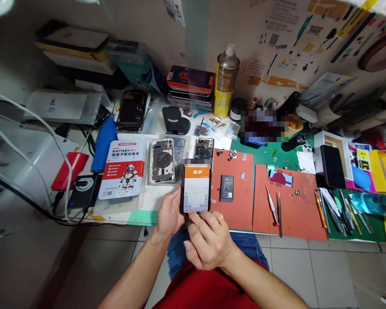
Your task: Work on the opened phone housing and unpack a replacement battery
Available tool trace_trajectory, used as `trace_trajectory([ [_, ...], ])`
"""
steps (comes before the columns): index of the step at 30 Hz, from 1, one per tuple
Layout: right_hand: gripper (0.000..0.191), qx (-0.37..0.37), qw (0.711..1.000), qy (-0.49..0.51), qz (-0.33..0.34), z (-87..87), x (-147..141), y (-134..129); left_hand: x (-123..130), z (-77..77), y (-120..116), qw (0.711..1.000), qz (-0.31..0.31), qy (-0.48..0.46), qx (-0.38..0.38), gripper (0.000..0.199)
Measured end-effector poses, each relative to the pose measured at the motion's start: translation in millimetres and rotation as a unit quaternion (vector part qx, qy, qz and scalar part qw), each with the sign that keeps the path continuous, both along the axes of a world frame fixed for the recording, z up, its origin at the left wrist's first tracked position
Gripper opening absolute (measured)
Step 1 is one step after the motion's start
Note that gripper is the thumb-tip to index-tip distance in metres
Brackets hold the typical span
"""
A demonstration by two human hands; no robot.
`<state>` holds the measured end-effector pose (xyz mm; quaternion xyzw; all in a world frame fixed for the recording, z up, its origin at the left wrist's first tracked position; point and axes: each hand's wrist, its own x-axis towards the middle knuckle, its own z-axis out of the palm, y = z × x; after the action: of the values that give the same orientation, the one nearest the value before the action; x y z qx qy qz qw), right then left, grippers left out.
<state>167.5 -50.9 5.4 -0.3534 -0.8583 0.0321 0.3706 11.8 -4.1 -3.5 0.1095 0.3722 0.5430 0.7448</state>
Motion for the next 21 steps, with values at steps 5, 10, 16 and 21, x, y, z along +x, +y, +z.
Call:
trace_trajectory([
  [5,0.030,-0.014,1.000,-0.008,-0.004,2.7,-2.8,2.5,-0.5,0.6,-1.1,1.000,-0.006,-0.001,-0.004,0.052],
  [10,0.030,-0.002,1.000,0.024,-0.014,4.5,-2.3,3.3,-0.7,0.8,-0.3,1.000,-0.008,-0.005,0.001,0.051],
  [16,0.030,-0.018,0.998,-0.018,-0.053,5.3,-7.9,10.1,0.4,-5.7,-1.4,1.000,0.005,-0.004,0.008,0.048],
  [21,0.028,-0.010,0.998,0.023,-0.057,3.7,-3.2,4.2,0.0,-5.7,-0.3,1.000,-0.003,-0.004,0.017,0.049],
])
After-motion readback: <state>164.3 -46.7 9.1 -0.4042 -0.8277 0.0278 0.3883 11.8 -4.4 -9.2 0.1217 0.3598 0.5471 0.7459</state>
